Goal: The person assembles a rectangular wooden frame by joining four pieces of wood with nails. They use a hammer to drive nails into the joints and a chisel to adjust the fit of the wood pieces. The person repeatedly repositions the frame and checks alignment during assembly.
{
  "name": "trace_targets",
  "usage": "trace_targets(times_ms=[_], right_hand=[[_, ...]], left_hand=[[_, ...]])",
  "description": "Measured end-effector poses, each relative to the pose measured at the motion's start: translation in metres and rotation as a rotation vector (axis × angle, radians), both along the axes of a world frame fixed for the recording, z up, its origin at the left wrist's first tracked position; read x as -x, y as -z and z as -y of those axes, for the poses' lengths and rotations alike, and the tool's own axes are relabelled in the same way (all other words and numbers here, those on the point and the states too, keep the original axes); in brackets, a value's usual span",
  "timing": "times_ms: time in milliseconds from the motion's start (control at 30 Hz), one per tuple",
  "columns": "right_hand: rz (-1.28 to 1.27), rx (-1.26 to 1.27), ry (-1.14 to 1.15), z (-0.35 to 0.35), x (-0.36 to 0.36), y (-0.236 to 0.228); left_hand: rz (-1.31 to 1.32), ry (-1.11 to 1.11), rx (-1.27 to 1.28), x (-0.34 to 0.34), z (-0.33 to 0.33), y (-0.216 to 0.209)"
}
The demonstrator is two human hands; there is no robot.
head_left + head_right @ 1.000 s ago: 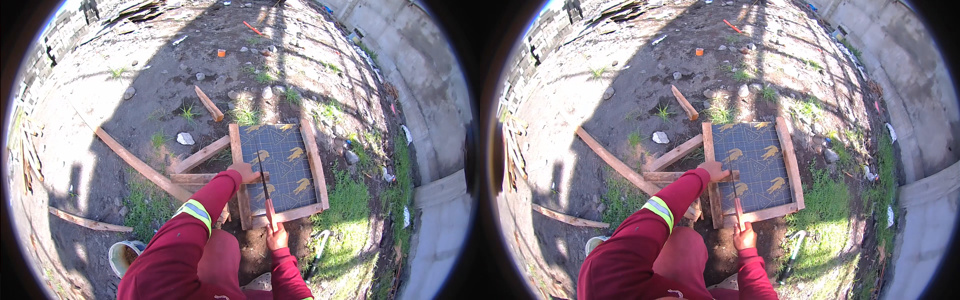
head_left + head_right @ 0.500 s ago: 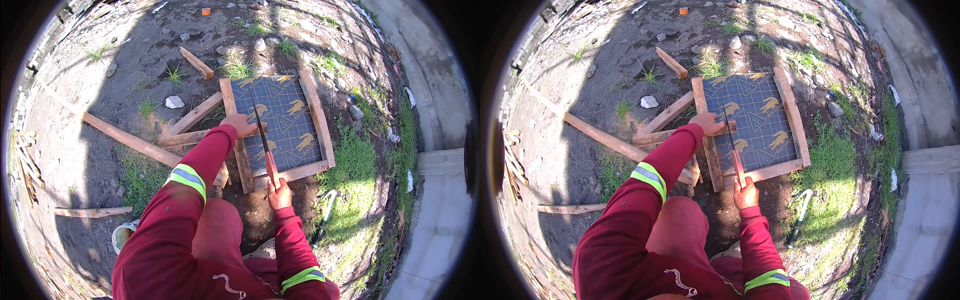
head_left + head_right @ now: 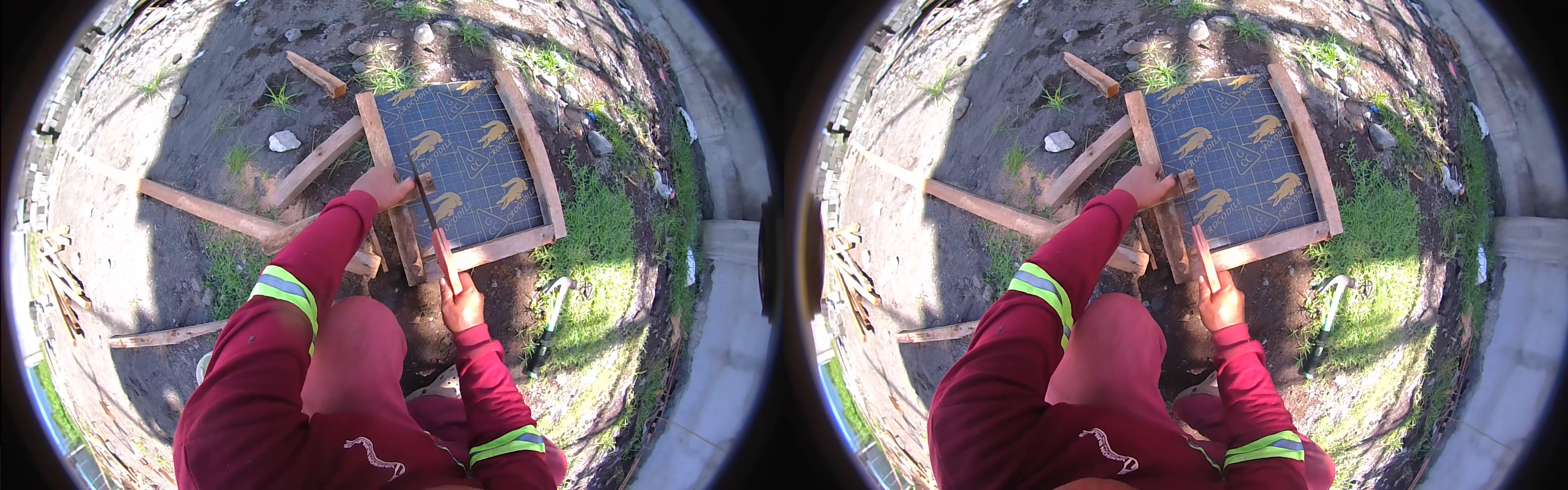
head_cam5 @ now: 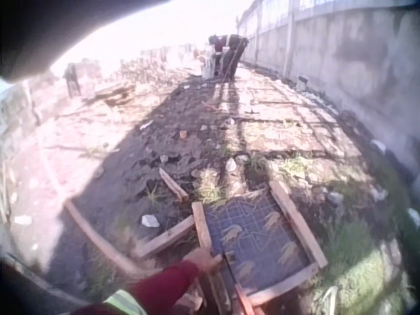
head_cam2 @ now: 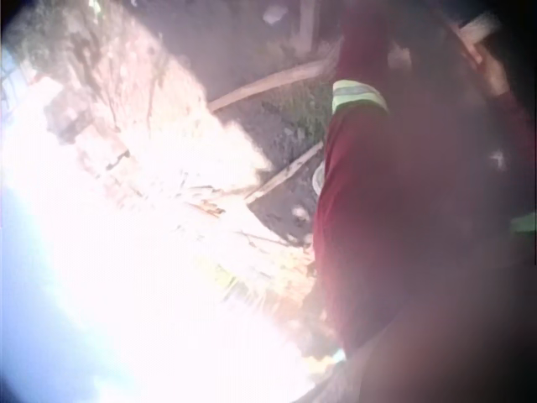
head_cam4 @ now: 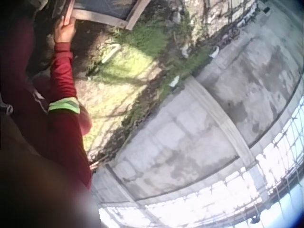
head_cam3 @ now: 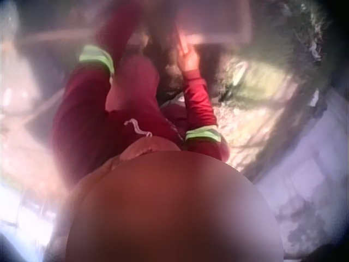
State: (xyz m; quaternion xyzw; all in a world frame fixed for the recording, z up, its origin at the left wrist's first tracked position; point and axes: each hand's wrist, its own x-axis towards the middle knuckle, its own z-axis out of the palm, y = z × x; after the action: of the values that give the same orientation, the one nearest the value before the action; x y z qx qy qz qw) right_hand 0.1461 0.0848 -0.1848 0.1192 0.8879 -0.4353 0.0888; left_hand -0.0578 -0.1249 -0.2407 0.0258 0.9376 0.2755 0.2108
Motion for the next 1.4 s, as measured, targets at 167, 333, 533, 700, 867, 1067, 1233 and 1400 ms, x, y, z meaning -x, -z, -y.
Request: trace_targets(times_ms=[167,333,533,700,867,1067,1233,1400], right_hand=[[0.101,-0.096,0.004,-0.001,-0.017,0.002],[0.083,-0.105,-0.062,-0.002,-0.005,0.0],[0.101,-0.17,-0.109,-0.011,0.007,-0.007],[0.128,-0.198,-0.131,-0.011,0.009,-0.007],[0.152,-0.204,-0.174,-0.028,-0.011,-0.05],[0.189,-0.207,-0.106,-0.023,-0.015,-0.06],[0.167,-0.267,-0.094,0.002,0.014,-0.003],[0.058,-0.153,-0.073,-0.004,-0.007,-0.01]], left_hand=[[-0.034,-0.114,-0.057,-0.034,0.001,0.021],[0.081,-0.15,-0.03,-0.029,0.004,0.012],[0.365,-0.22,0.089,-0.027,0.006,0.004],[0.351,-0.179,0.051,-0.029,0.004,0.011],[0.381,-0.239,0.063,-0.031,0.002,0.002],[0.367,-0.245,0.079,-0.035,0.0,-0.009],[0.308,-0.23,0.093,-0.036,0.001,-0.005],[0.255,-0.202,0.114,-0.042,-0.002,-0.012]])
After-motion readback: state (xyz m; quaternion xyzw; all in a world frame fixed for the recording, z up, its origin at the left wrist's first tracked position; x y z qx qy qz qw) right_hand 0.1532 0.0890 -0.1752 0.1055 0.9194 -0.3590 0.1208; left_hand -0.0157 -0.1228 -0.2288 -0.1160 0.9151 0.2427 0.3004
